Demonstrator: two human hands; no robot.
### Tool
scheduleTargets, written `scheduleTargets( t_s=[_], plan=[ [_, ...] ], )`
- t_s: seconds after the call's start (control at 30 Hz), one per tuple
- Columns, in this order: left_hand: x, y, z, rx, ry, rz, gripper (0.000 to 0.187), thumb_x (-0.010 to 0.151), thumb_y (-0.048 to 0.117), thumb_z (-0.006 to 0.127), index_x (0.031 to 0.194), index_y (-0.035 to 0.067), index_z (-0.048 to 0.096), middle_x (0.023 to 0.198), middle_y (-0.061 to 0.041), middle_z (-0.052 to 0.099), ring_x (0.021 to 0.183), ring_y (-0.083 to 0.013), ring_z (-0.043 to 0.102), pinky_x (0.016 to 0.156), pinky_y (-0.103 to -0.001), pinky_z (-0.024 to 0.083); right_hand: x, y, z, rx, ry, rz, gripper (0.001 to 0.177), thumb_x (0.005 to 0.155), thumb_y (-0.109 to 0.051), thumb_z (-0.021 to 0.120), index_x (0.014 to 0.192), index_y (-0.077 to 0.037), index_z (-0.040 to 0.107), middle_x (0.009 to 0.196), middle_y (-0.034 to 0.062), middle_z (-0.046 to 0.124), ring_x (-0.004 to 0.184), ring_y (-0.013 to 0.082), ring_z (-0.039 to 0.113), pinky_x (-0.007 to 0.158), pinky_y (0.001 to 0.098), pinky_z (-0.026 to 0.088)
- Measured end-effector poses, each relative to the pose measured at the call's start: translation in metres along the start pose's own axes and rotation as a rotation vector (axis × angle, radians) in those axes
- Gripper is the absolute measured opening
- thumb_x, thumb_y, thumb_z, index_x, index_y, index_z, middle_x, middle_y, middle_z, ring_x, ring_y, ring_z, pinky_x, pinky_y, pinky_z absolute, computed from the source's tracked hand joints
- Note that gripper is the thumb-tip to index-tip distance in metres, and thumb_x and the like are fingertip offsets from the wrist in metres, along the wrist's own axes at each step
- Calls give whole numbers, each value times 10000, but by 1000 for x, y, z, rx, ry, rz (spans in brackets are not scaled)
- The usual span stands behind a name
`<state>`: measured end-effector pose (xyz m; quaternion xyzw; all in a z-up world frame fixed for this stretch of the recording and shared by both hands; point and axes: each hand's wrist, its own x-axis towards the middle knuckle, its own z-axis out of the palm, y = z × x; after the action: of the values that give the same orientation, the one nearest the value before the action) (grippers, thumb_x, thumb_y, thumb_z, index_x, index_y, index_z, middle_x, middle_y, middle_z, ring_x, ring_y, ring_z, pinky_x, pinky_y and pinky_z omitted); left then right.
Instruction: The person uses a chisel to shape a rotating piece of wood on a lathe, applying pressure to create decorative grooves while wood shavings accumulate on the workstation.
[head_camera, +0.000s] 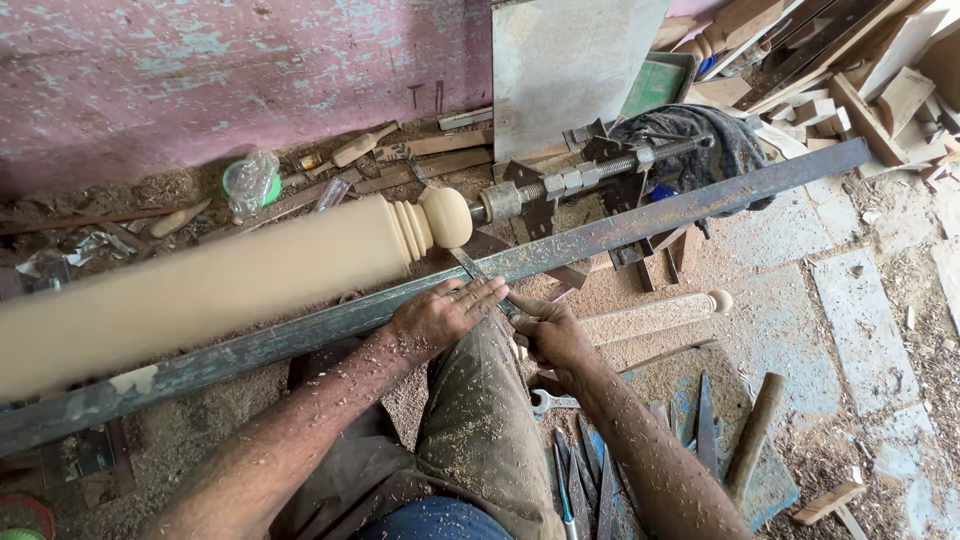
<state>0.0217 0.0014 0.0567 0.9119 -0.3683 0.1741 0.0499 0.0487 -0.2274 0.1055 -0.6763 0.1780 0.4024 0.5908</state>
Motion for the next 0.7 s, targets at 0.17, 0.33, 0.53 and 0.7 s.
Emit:
scheduleTargets(
  t_s=[0.17, 0.33, 0.53, 0.7],
  plan=[
    [2, 3, 2, -3, -12, -39, 547, 1004, 182, 572, 1537, 112, 469, 1581, -25, 506, 1205, -68, 667, 1097, -312, 479, 4, -5, -10, -82, -33, -4, 428, 985, -65, 605, 1362, -248, 692, 592, -18, 613, 386, 43, 379, 326, 215, 312],
    [6, 5, 15, -93, -36, -73, 534, 1031, 222, 583, 1533, 75, 475, 1560, -86, 514, 839, -117, 756, 1055, -337, 493, 9, -13, -22, -199, -46, 6, 396, 1002, -102, 592, 1342, -277, 699, 599, -19, 630, 391, 51, 398, 329, 227, 319],
    [21, 9, 39, -88, 19, -72, 580, 1045, 38, 624, 1591, 108, 440, 1593, -73, 506, 1087, -150, 758, 1106, -377, 490, 10, -23, -37, -378, -26, -92, 334, 1028, -146, 596, 1317, -215, 749, 647, -12, 659, 430, 50, 414, 352, 217, 364],
    [20, 21, 35, -114, 52, -111, 628, 898, 36, 631, 1490, 40, 423, 1530, -144, 513, 1360, -300, 592, 1136, -454, 485, -29, 24, 5, -1269, 469, -495, 508, 1006, -148, 574, 1500, -239, 502, 708, 59, 649, 454, 114, 497, 332, 238, 423]
  ],
)
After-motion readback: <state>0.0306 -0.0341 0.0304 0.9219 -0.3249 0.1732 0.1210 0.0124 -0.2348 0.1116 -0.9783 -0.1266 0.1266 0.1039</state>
